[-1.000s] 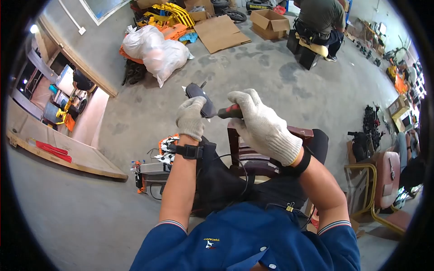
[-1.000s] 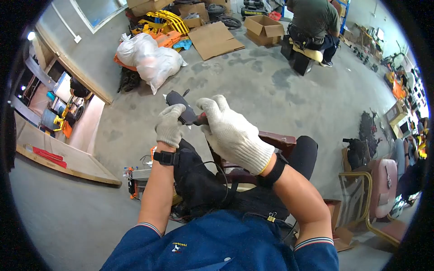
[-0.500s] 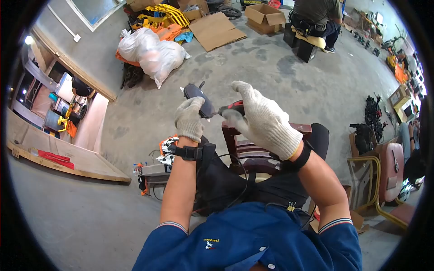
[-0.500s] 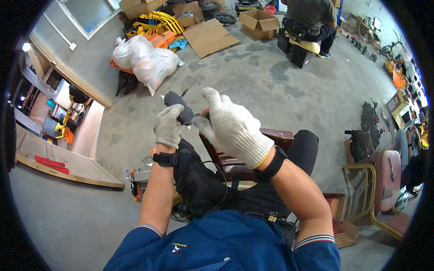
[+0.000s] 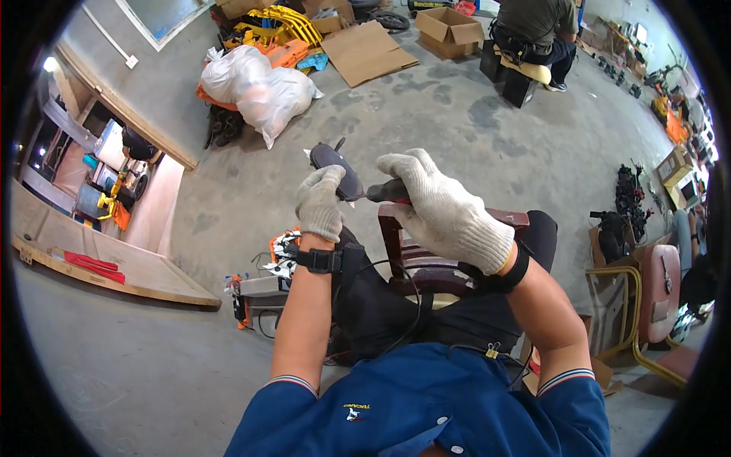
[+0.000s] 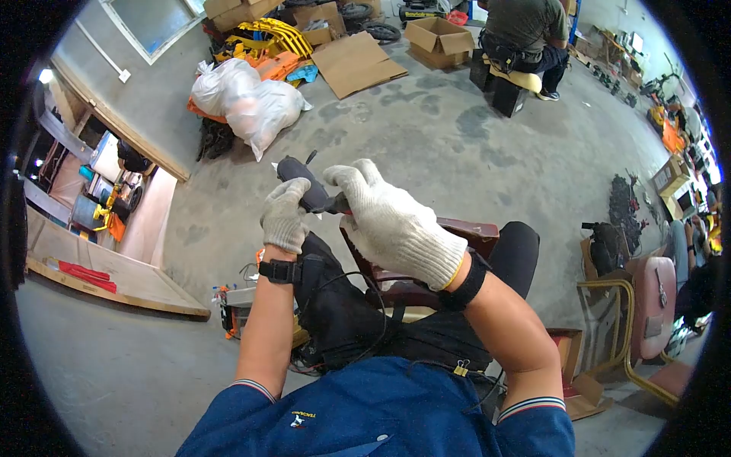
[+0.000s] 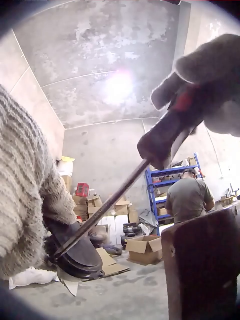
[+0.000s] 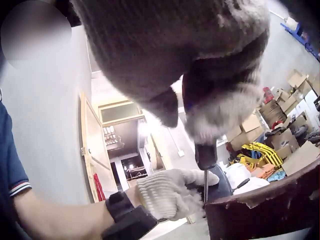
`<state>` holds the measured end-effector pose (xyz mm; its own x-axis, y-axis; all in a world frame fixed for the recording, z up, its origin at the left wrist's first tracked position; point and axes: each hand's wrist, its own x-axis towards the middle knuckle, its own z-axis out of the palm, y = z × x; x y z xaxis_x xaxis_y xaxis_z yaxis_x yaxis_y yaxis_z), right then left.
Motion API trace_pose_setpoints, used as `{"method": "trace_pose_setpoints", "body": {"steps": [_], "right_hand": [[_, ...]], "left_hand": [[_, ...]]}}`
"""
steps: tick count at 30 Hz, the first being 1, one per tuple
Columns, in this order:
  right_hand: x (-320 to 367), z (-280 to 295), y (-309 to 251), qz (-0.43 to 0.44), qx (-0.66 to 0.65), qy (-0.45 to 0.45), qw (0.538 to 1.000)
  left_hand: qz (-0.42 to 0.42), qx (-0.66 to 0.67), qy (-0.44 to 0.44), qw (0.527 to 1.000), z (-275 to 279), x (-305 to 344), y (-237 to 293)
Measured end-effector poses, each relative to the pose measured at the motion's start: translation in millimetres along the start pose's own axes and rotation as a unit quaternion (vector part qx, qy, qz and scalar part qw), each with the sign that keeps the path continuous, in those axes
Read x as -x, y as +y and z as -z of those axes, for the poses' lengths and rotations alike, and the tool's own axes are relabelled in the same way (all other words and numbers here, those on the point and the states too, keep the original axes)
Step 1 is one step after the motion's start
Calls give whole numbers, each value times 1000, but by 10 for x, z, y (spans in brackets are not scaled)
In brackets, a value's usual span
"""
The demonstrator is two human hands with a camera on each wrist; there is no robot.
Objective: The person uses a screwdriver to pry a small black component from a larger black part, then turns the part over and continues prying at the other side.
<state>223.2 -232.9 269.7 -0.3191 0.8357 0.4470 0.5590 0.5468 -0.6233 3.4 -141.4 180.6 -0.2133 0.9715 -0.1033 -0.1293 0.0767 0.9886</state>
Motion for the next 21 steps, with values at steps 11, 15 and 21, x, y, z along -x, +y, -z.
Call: {"method": "trace_pose_setpoints", "body": {"steps": [11, 15, 21], "right_hand": [[5, -80, -23, 24, -14, 40, 999], [15, -111, -106, -86, 19, 48, 995], [32, -126, -44, -13, 29, 34, 999]], "left_hand": [[15, 27, 2, 1000, 14, 54, 46], [-6, 36, -5, 999, 55, -7, -63], [12, 69, -5, 998, 63, 23, -41]]}}
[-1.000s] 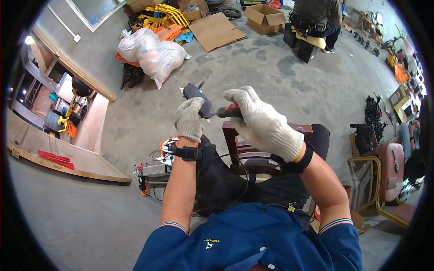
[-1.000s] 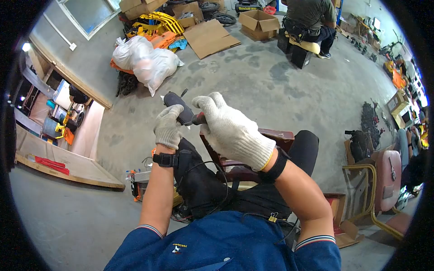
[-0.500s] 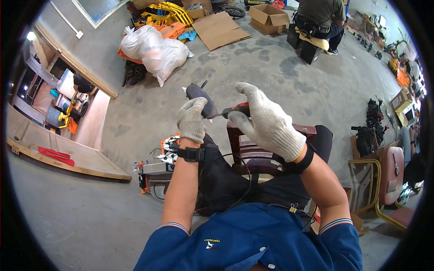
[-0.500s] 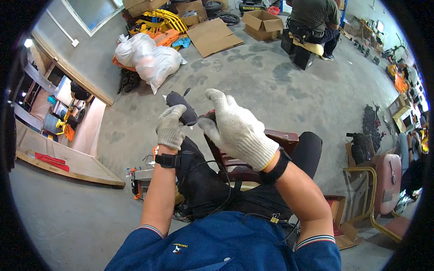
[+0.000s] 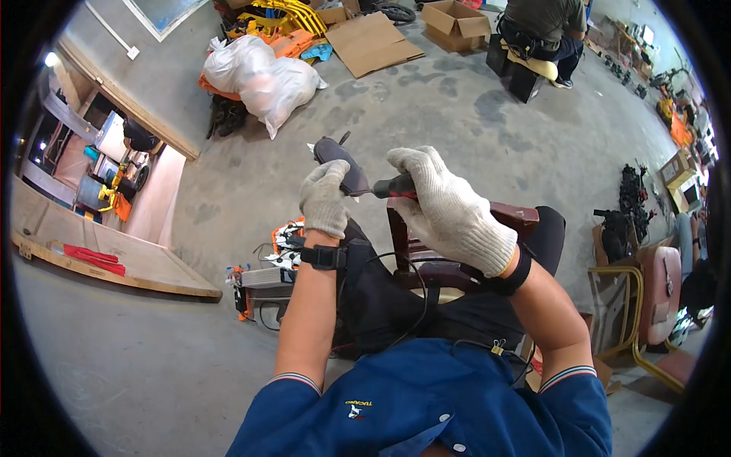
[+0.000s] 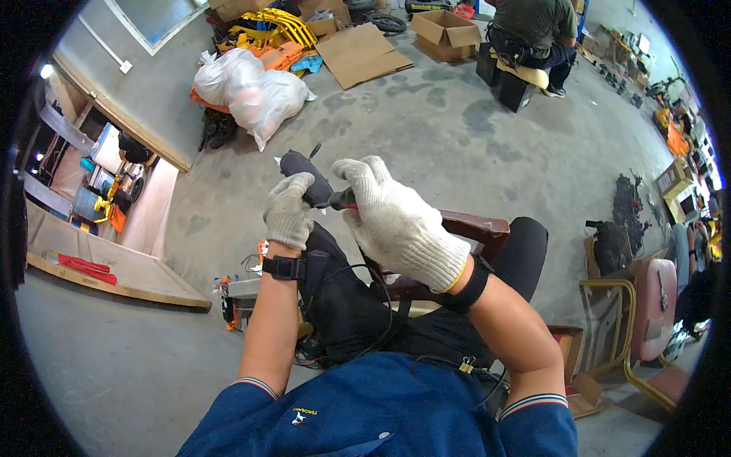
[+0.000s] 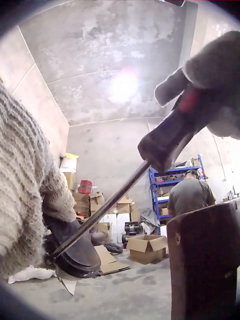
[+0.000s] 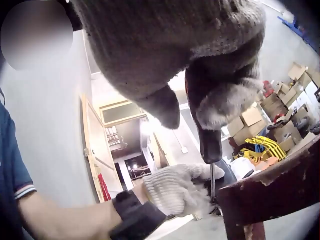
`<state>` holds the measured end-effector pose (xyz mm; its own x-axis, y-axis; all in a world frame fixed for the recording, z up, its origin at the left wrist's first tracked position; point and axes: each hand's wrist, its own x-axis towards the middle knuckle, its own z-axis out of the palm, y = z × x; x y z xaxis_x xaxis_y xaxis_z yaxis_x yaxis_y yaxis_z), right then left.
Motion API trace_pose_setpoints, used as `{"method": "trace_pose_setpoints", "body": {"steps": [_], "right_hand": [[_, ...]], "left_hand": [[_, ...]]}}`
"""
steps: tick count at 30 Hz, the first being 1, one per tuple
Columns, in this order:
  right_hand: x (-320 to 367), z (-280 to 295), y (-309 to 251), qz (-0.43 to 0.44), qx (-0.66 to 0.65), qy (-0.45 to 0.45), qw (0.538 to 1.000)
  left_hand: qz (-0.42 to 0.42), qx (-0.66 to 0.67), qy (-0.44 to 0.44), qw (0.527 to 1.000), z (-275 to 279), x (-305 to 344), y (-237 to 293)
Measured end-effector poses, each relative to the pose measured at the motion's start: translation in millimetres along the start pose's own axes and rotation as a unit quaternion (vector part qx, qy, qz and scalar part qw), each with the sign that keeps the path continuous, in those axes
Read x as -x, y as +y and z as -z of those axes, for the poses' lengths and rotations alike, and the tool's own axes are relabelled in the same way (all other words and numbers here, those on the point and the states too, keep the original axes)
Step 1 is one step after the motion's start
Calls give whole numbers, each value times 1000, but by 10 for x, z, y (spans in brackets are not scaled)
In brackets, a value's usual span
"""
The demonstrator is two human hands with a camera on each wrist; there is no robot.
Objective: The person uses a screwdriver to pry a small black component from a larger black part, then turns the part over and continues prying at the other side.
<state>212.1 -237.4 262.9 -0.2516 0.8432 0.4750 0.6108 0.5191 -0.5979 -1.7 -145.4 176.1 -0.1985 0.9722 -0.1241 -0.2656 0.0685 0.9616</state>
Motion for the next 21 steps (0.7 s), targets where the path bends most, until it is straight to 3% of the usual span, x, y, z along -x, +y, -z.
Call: {"method": "trace_pose_setpoints", "body": {"steps": [5, 7, 11, 14, 16, 21], "right_hand": [[-12, -37, 29, -89, 6, 17, 996], [10, 8, 24, -7, -15, 9, 1000], [28, -57, 57, 42, -15, -9, 999], [11, -101, 9, -11, -8, -4, 1000], [4, -108, -50, -99, 3, 10, 995], [36, -134, 51, 12, -16, 20, 1000]], "left_hand": [[4, 4, 21, 1000, -1, 25, 14], [13, -4, 28, 1000, 2, 21, 27], [10, 5, 20, 1000, 23, 4, -11], [19, -12, 34, 999, -9, 79, 48], [14, -29, 36, 999, 4, 63, 17], [3, 6, 18, 1000, 42, 15, -55]]}}
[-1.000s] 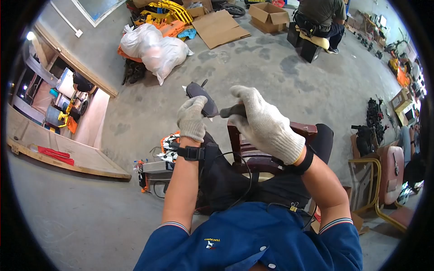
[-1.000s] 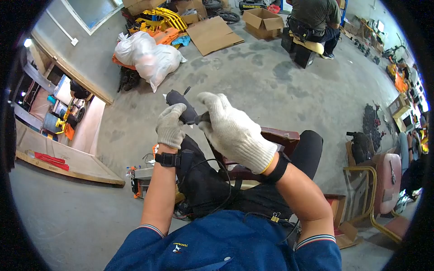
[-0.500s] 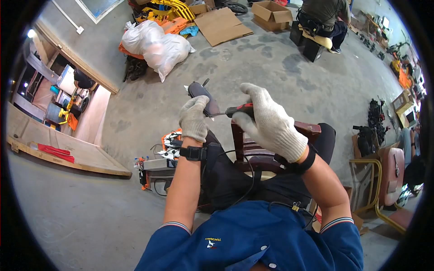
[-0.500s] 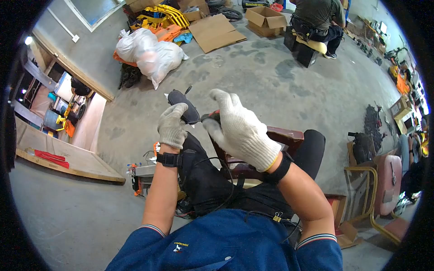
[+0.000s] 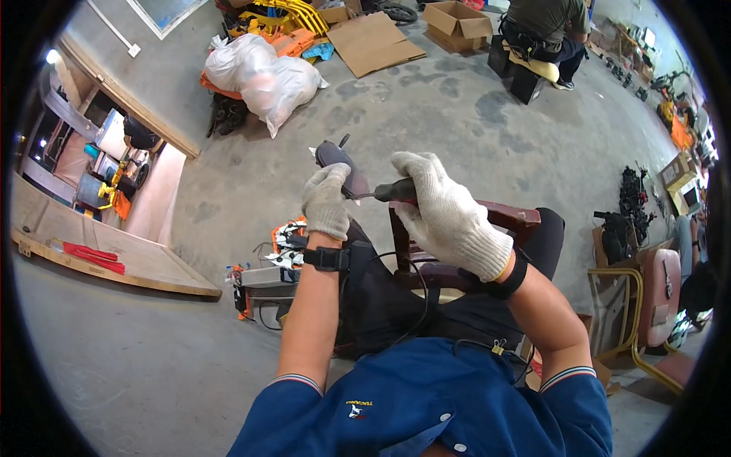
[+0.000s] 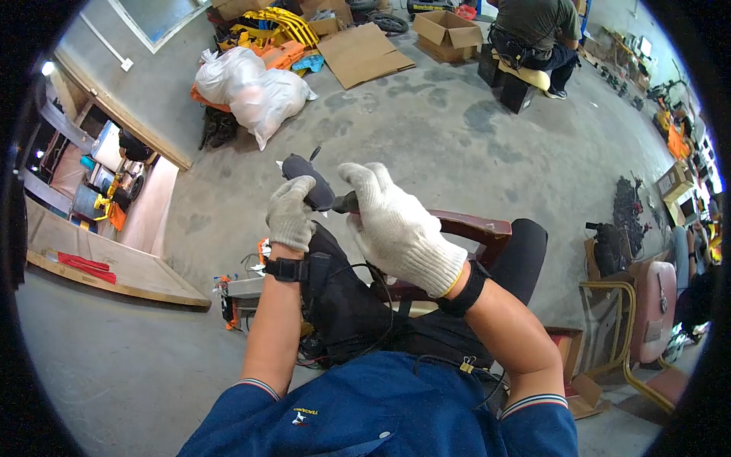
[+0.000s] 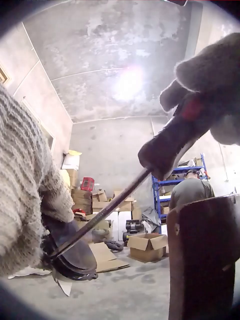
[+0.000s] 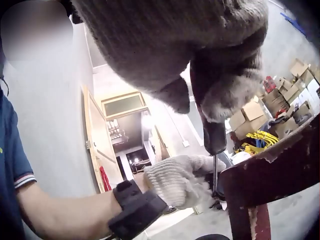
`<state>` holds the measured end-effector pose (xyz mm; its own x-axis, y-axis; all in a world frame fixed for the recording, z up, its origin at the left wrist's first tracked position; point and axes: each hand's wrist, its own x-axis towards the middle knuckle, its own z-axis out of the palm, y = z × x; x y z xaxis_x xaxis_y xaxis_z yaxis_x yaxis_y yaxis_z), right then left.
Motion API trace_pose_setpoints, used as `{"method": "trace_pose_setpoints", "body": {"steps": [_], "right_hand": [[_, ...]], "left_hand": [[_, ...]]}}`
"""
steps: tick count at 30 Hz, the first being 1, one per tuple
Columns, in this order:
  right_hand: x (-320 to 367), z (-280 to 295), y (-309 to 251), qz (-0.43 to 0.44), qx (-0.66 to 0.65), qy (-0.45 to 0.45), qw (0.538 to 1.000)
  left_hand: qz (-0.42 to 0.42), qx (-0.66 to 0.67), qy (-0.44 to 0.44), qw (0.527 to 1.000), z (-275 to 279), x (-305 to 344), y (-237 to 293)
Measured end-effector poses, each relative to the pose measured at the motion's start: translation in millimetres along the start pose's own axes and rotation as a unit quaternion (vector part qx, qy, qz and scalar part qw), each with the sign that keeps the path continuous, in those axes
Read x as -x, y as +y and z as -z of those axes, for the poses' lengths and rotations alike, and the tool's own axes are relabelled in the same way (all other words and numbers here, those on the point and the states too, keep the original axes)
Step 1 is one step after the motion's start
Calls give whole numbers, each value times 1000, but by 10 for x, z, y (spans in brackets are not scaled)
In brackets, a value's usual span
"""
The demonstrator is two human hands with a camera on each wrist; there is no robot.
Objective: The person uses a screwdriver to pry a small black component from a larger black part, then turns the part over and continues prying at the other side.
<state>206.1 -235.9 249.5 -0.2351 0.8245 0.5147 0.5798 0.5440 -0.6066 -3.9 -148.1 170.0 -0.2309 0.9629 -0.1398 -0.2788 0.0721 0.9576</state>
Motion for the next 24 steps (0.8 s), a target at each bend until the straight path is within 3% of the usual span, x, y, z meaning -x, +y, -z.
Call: {"method": "trace_pose_setpoints", "body": {"steps": [2, 4, 7, 13, 17, 19, 24], "right_hand": [[-1, -26, 4, 25, -7, -13, 1000], [-1, -58, -47, -59, 14, -16, 998], [-1, -55, -76, -78, 35, 3, 996], [0, 15, -112, -4, -17, -35, 999], [4, -79, -75, -9, -34, -26, 999], [8, -117, -80, -78, 18, 7, 997], [20, -74, -110, -53, -11, 0, 999]], "left_hand": [[10, -30, 13, 999, -11, 23, 8], [15, -22, 8, 1000, -12, 36, 13], [26, -24, 15, 999, -21, 42, 15], [23, -4, 31, 999, -6, -14, -68], [14, -33, 1, 999, 6, 68, 15], [15, -36, 8, 999, 0, 78, 22], [27, -41, 23, 999, -14, 94, 24]]}}
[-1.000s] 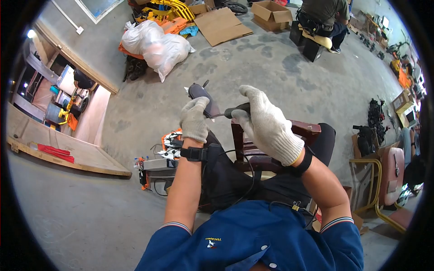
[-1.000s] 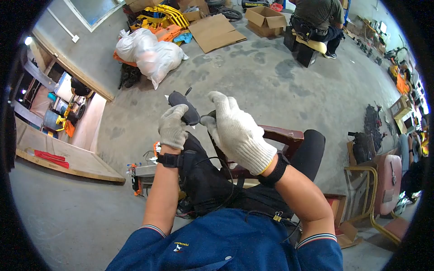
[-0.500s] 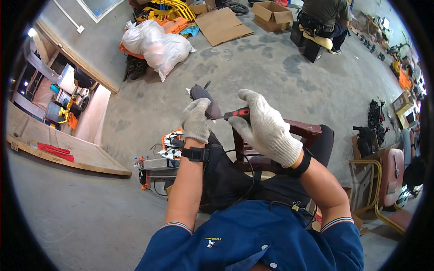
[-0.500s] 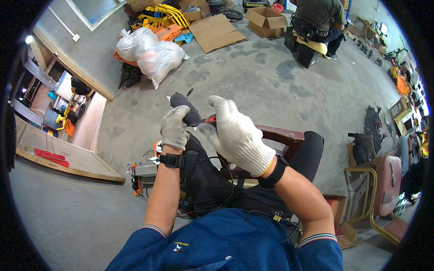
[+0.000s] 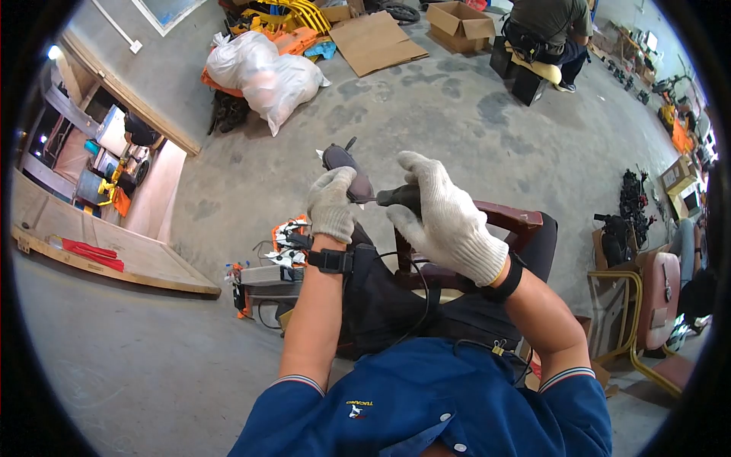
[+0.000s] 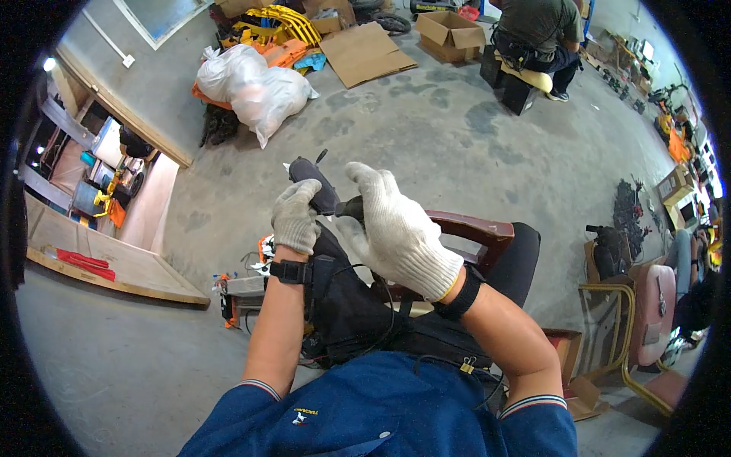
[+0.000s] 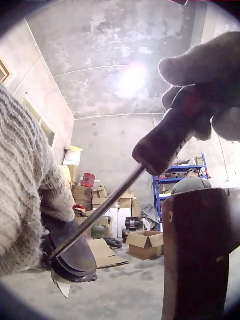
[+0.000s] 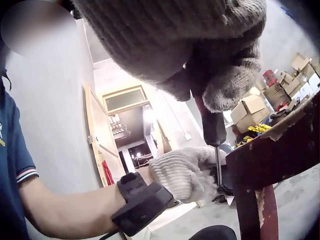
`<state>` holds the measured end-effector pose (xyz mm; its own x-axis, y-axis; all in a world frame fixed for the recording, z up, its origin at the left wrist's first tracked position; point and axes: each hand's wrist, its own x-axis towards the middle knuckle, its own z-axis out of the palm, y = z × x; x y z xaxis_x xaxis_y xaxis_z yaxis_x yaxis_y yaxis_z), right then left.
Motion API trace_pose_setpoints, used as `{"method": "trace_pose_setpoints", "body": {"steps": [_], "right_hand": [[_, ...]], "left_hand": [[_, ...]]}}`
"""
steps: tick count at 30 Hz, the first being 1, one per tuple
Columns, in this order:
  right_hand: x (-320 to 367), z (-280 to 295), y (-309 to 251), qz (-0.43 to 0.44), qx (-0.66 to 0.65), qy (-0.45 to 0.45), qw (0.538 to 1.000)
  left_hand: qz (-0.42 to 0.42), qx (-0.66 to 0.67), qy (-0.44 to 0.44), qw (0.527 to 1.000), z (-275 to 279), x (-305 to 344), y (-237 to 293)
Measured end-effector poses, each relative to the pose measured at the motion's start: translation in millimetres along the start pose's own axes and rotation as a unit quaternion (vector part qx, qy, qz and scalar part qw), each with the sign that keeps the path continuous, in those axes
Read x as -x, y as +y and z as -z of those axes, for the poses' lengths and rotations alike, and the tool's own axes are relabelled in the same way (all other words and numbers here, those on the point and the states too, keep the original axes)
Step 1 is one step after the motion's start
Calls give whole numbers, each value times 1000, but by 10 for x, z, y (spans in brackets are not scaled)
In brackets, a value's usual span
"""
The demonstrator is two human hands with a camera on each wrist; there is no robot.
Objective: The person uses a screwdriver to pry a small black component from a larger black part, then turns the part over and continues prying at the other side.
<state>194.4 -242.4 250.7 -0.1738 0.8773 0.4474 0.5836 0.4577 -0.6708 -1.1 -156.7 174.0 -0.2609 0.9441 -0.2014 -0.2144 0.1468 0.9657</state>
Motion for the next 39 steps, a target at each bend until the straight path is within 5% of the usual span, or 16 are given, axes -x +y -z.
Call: {"method": "trace_pose_setpoints", "body": {"steps": [11, 14, 17, 20, 39], "right_hand": [[34, 159, 16, 26, -58, -9, 998], [93, 229, 46, -83, -214, 52, 972], [97, 288, 207, -179, -242, 94, 949], [99, 369, 242, -233, -323, 107, 911], [166, 340, 353, -236, -361, 110, 896]], "left_hand": [[0, 35, -11, 999, 12, 14, -23], [-44, 76, -29, 996, 30, -13, -64], [11, 31, -58, 998, 128, 67, 64], [-28, 53, -91, 994, 102, 93, 21], [-25, 11, -128, 991, 68, 250, 138]]}}
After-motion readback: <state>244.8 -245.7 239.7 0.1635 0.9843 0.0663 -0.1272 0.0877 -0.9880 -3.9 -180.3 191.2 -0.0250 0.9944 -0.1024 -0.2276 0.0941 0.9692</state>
